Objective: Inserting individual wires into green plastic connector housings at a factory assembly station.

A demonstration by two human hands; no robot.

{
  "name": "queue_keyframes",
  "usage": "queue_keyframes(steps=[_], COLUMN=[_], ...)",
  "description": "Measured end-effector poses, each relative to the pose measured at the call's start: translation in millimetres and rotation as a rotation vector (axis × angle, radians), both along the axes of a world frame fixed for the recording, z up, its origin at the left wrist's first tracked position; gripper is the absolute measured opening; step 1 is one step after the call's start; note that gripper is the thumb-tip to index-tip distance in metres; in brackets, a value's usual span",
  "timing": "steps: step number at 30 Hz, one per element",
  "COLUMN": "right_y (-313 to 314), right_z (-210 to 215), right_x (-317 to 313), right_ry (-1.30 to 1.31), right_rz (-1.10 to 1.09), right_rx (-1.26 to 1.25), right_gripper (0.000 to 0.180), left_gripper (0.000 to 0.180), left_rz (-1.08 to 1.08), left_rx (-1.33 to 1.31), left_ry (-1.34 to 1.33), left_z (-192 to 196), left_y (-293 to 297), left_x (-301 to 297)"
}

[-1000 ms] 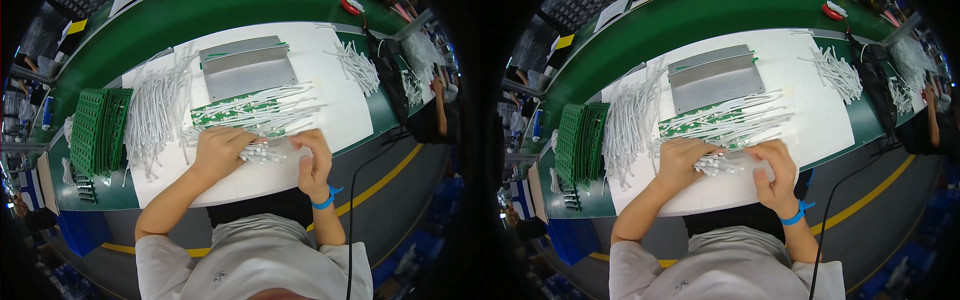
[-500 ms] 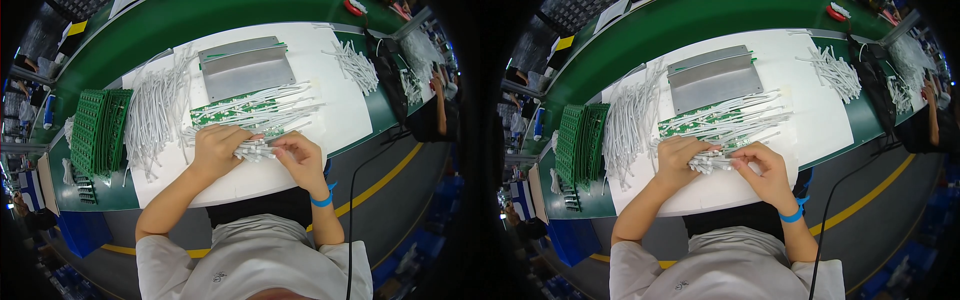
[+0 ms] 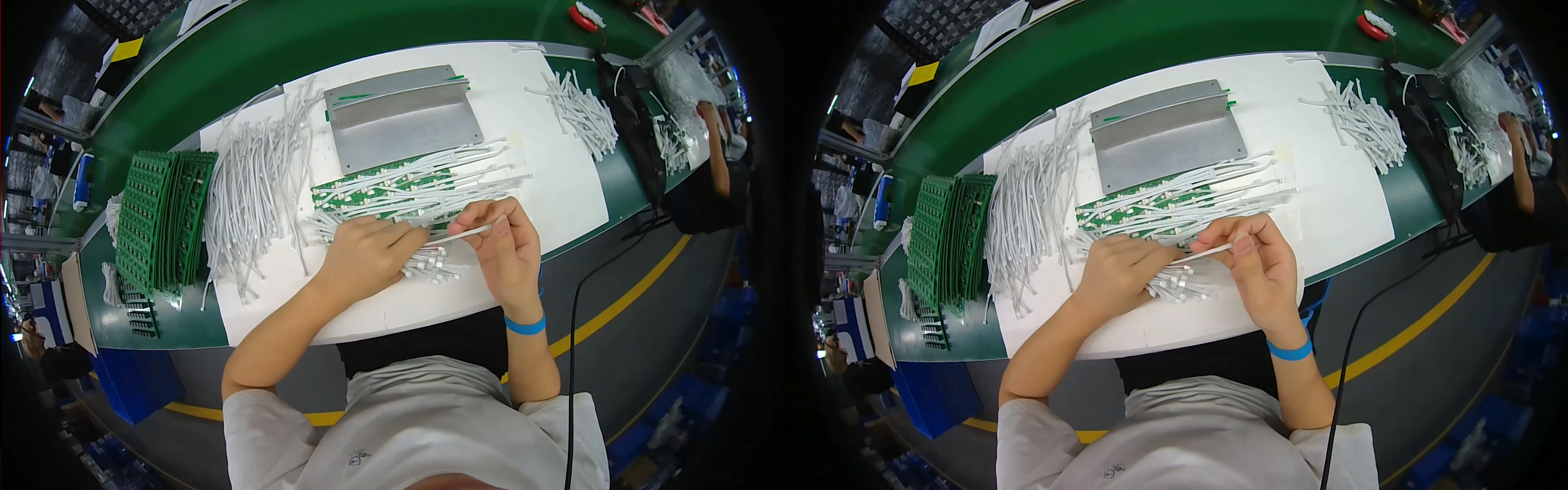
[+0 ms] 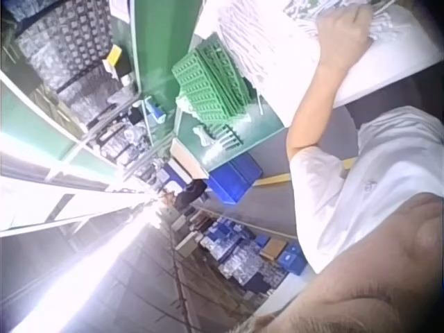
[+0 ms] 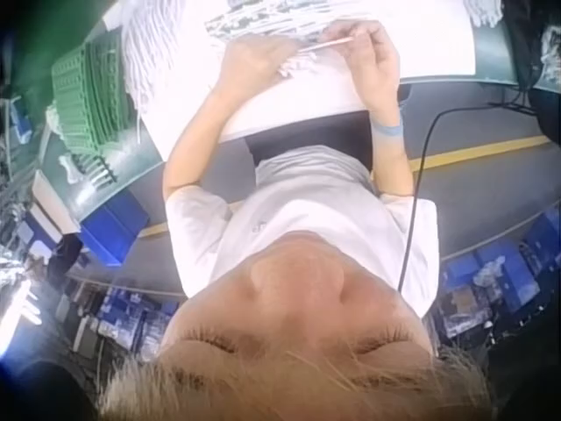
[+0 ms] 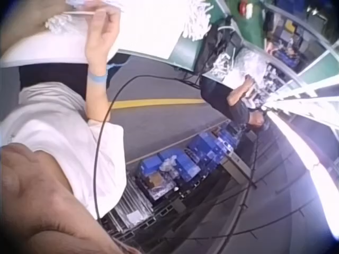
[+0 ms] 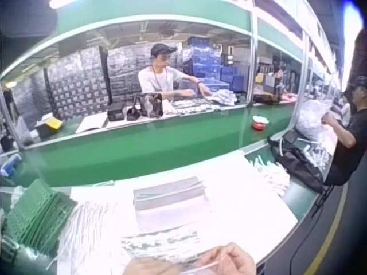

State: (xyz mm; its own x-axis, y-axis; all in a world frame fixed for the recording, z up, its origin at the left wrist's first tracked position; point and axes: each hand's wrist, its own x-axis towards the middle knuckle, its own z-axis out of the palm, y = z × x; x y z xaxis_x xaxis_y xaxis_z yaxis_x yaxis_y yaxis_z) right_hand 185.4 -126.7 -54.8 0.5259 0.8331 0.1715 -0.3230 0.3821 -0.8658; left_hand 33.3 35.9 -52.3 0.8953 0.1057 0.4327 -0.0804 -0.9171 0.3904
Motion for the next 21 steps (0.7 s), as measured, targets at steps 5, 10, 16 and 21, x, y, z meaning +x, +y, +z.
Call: queue_keyframes(steps=[5,10,16,21], right_y=[11.5,8.8,13.5,10.3], right_z=[4.0,4.0,4.9,17.6], right_x=[-13.6,-16.2,-16.9,-19.8], right_ry=[0.029,-0.153,-0.271,-0.084], right_rz=[-0.005,-0.067,-0.187,-0.532], right_rx=[-0.065,-0.142,-0.077,0.097], right_gripper=[0.03,0.023,0.012,0.006], left_gripper=[0.04,0.037,0.036,0.039], left_rz=[0.078,0.088,0.031,0.069], left_rx=[-0.052,-0.039,-0.039,-0.034], left_ry=[-0.012,-0.039,-0.015,-0.019], left_z=[3.0,2.8,3.5,5.3], left_y=[1.4,0.2,0.5,-1.2], left_x=[-2.2,-0.6,-0.6,-1.3])
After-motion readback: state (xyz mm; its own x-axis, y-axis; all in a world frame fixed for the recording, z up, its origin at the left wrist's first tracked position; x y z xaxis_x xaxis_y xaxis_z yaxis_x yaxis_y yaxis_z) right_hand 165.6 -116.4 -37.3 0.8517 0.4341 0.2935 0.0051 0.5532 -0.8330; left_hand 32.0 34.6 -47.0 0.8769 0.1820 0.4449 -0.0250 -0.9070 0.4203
